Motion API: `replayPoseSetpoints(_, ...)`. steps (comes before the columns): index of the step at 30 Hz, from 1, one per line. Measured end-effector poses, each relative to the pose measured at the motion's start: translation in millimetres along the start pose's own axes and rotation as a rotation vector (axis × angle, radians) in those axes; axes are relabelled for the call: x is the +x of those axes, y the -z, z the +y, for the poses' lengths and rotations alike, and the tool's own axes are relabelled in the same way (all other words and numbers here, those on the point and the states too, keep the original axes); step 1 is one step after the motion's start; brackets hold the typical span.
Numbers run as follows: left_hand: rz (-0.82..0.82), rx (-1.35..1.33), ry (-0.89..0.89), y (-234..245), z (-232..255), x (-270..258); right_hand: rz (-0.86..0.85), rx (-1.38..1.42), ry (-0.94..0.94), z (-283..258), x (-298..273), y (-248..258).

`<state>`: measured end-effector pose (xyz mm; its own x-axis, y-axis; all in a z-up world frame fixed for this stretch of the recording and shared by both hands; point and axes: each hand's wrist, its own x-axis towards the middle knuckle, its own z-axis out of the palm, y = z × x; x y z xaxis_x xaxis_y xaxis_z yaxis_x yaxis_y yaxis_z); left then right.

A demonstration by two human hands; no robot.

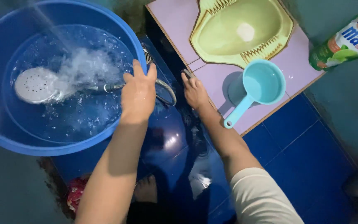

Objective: The person cleans the blue tiled bathroom floor by repeatedly scooping water from a bucket with a light blue plastic scoop and pouring it onto the floor. They then scrub the wet tiles with a small handheld brush, moving a plastic basket of toiletries aside to reach the corner. The person continues rinsing and scrubbing the floor area.

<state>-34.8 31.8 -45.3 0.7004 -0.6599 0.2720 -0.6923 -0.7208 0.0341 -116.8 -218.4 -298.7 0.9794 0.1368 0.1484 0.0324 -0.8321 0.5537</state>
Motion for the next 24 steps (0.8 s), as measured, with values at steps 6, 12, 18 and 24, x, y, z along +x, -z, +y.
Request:
replayPoseSetpoints(6, -0.087, -0.006, 0.021, -4.2, -1.7, 7.4, -0.153, 0.002, 0.17, -17.5, -85.5, -2.4)
replayPoseSetpoints(12, -0.091, -0.029, 0.04, -0.9, 0.2, 6.1, 0.003, 0.047, 0.058, 1.4, -17.5, -0.7)
replayPoseSetpoints(18, -0.059, -0.067, 0.044, -7.7, -0.6, 6.7, -0.223, 0.025, 0.147, -11.1, -71.8, 10.0)
replayPoseSetpoints(24, 0.006, 0.025, 0.034, -23.8, -1.1, 6.4, -0.147, 0.058, 0.109, 19.5, -38.4, 21.5)
